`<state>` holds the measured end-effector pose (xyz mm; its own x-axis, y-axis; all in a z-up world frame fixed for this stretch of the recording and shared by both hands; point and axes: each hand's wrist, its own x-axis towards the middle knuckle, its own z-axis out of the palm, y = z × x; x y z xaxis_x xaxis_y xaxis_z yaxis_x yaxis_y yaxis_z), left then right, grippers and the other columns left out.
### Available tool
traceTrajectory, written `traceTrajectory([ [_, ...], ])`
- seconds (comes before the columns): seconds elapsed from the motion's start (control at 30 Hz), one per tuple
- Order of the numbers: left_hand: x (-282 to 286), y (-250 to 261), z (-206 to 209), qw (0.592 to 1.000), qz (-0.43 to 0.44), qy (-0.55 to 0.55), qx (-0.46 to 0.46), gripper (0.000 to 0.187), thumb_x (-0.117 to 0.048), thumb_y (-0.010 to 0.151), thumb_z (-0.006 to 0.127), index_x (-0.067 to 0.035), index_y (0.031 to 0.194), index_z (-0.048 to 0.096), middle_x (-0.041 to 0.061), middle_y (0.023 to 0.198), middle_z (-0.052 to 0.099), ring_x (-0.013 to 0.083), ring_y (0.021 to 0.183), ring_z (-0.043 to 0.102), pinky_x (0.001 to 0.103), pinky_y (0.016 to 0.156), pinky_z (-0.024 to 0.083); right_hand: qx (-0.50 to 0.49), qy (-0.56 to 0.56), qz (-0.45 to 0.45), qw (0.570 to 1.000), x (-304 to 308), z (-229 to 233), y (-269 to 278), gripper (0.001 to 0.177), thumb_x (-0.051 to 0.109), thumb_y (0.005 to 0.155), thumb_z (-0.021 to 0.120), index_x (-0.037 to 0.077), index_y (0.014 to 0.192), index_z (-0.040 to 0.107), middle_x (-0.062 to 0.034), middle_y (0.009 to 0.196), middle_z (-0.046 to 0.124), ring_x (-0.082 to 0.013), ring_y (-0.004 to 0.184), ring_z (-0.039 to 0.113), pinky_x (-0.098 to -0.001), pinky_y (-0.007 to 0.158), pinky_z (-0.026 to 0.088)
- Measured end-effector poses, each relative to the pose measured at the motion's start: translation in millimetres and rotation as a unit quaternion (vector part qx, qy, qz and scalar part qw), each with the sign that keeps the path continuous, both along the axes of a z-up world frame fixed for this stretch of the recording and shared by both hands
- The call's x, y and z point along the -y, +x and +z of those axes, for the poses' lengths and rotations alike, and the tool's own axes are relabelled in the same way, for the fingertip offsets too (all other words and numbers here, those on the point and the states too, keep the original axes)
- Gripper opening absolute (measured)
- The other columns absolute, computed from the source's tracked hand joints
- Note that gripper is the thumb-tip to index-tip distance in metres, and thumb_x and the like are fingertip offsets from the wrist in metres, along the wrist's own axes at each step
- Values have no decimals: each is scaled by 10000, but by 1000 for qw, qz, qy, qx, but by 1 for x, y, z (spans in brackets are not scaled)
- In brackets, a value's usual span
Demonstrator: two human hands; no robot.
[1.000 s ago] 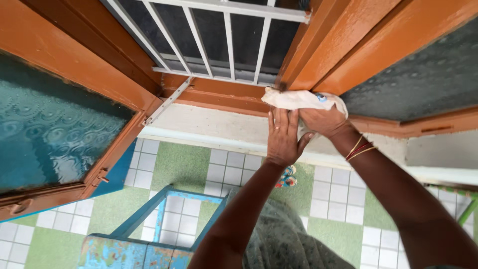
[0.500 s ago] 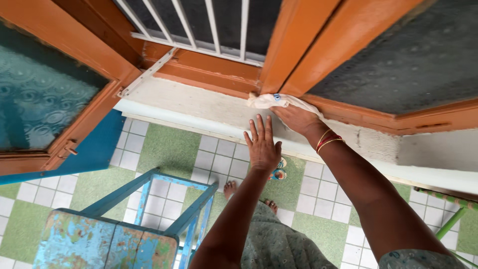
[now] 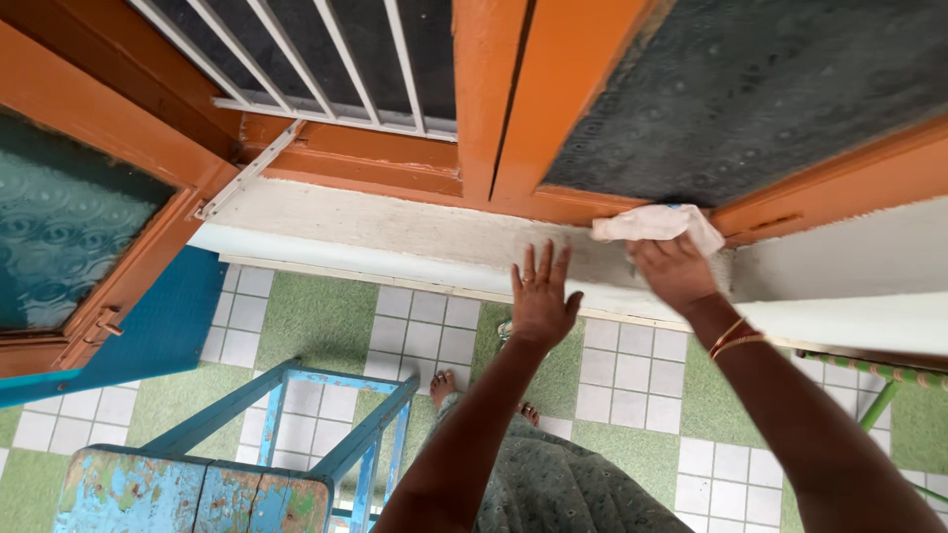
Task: The person wipes the glass panes and wooden frames of a window using a white cloth, then rinses and wrings the cloth in a metal bucket of water.
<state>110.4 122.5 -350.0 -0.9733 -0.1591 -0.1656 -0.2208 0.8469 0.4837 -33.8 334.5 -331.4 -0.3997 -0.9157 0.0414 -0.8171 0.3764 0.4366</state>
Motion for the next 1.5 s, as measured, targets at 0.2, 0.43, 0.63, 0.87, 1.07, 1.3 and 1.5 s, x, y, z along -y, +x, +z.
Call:
traceTrajectory([
  [0.2,-41,22,12,953,-6,301,-26,1110,-480,767,799,-94,1546,109,230,1596,275,411,1462,272,585,1139,253,250,-328,-205,888,10,45,74,436,30,922,625,99,1351,599,-118,1241,679,-275,955,715,-371,846,578],
  [0.43,-49,13,5,849,140,510,-11,479,-276,946,701,-97,1314,454,126,1245,671,285,1170,664,368,957,558,596,-620,-259,440,-16,21,90,503,-59,873,678,48,1354,579,-74,1250,616,-158,1119,599,-271,952,537],
  [0.63,-33,-51,53,918,34,286,-272,279,-247,936,721,-111,1099,539,73,1127,630,265,1088,641,370,868,573,287,-723,-299,553,18,20,67,451,5,920,728,11,1350,595,-130,1341,495,-214,1206,588,-327,1000,588],
  [0.87,-8,-99,30,933,-134,-138,-303,336,-144,919,641,-157,1254,655,30,1231,573,270,1125,567,448,968,478,53,-324,-474,817,42,5,29,573,216,981,664,-53,1459,498,-235,1218,520,-391,1037,570,-497,841,498],
  [1.07,17,-90,10,904,-156,-215,-336,480,-171,938,589,-181,1418,587,-3,1378,538,231,1155,534,405,1024,468,10,-494,-387,778,51,-34,24,494,120,1029,565,-48,1488,489,-222,1300,528,-371,1141,585,-440,971,531],
  [1.3,77,-61,5,931,-100,-258,-238,511,-205,877,603,-189,1388,615,21,1334,536,254,1110,557,473,906,451,66,-437,-337,831,146,-48,38,169,114,952,602,57,1107,641,-138,1113,597,-314,1037,591,-465,922,489],
  [1.5,75,-47,13,947,-58,-244,-200,485,-178,881,611,-155,1365,627,0,1436,521,260,1067,554,473,895,429,-18,-423,-218,879,165,-4,51,348,196,901,628,91,1233,647,-146,1198,610,-353,1185,576,-578,1108,379],
])
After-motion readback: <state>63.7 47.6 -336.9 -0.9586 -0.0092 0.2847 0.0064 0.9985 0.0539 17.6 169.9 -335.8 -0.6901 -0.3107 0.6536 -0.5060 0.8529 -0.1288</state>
